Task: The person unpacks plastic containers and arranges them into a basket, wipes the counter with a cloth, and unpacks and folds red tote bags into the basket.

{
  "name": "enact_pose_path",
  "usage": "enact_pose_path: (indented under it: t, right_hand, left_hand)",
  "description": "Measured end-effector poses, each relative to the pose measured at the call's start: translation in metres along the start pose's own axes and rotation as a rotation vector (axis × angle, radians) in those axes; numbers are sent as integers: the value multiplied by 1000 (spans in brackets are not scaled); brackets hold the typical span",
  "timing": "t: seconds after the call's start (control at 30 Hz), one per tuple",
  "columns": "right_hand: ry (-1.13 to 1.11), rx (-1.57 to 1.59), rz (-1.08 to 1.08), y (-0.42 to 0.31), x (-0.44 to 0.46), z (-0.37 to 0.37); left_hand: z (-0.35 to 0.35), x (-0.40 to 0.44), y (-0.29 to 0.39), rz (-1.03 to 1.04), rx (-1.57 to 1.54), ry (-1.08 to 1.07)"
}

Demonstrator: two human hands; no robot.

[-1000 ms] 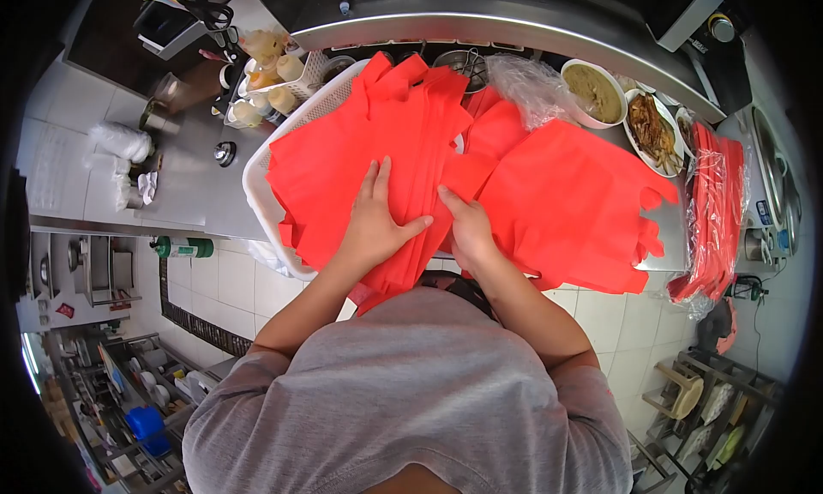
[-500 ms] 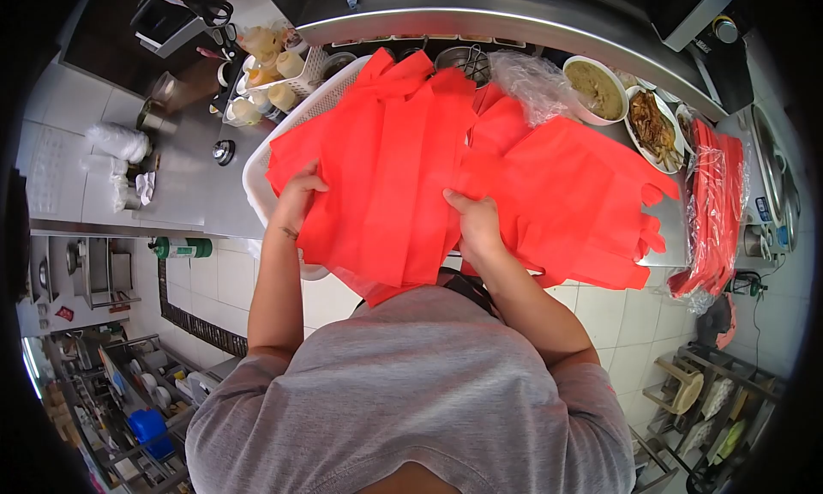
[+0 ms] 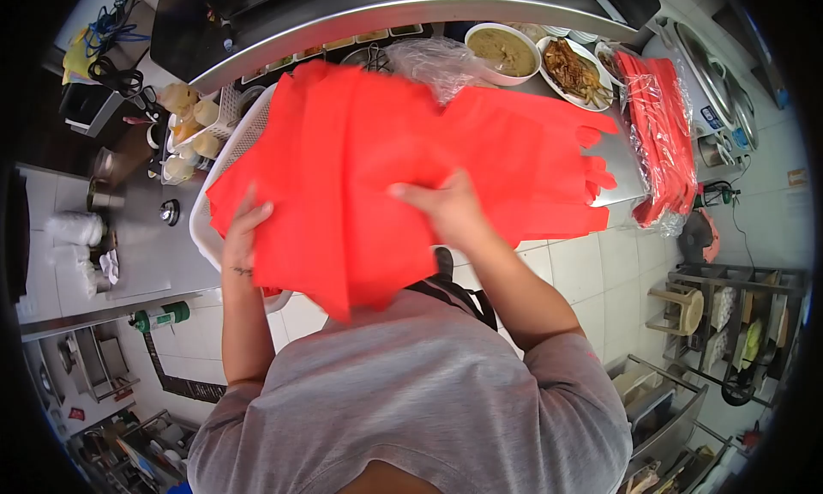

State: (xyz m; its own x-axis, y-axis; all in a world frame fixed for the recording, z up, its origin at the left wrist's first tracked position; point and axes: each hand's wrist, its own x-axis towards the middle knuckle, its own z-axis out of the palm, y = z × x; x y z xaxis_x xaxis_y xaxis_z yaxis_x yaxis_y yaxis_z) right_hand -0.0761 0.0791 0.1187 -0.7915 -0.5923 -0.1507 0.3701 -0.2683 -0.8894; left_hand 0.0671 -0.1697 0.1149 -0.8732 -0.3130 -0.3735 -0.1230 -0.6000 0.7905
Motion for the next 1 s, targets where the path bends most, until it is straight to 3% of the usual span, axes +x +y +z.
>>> enact_pose_path:
  t: [0.07,0.13,0.2,0.3,0.4,0.47,0.53,0.63,0.73,0.83,0.87,0.9,0.97,1.0]
  right_hand:
    - [22,74,-3,-18,-4,-37]
    - [95,89,58,-29,-3,-75]
    - [230,38,174,-22,3,-122]
    - [356,-230,190,9,11,-190]
    - [305,-219,140,10,8,-214]
    - [409,-235,206,-5,6,-196]
    - [439,-325,235,-2,3,-199]
    - [335,-530,156,9,8,-218]
    - [214,-675,0,-18,0,-244]
    - [234,-747,-24,-98,-17,-257]
    - [257,-800,-80,-116,-19,-275]
    - [278,-854,-139,-134,-19,-296]
    - [335,-1192,-173,-171,-9,-316]
    - [280,-1260,-212,-181,-1,-305]
  left_hand:
    - [32,18,-18,-256,-351,40]
    - [77,43,-48,-274,170,241]
    - [89,81,-106,-12,143,-327]
    - [121,104,-166,87,512,-168]
    - [127,121,-200,33,369,-122]
    - [121,139,-208,-295,-38,-96]
    - [126,137,-192,-503,-193,-78]
    - [166,118,-169,-398,65,88]
    - [161,123,-188,-251,70,-197]
    - [196,90,-186,58,123,-220]
    - [201,80,-191,187,336,-296]
    - [200,73,-202,128,305,-442]
    - [197,64,-186,194,828,-622]
    - [189,66,-188,219,816,-598]
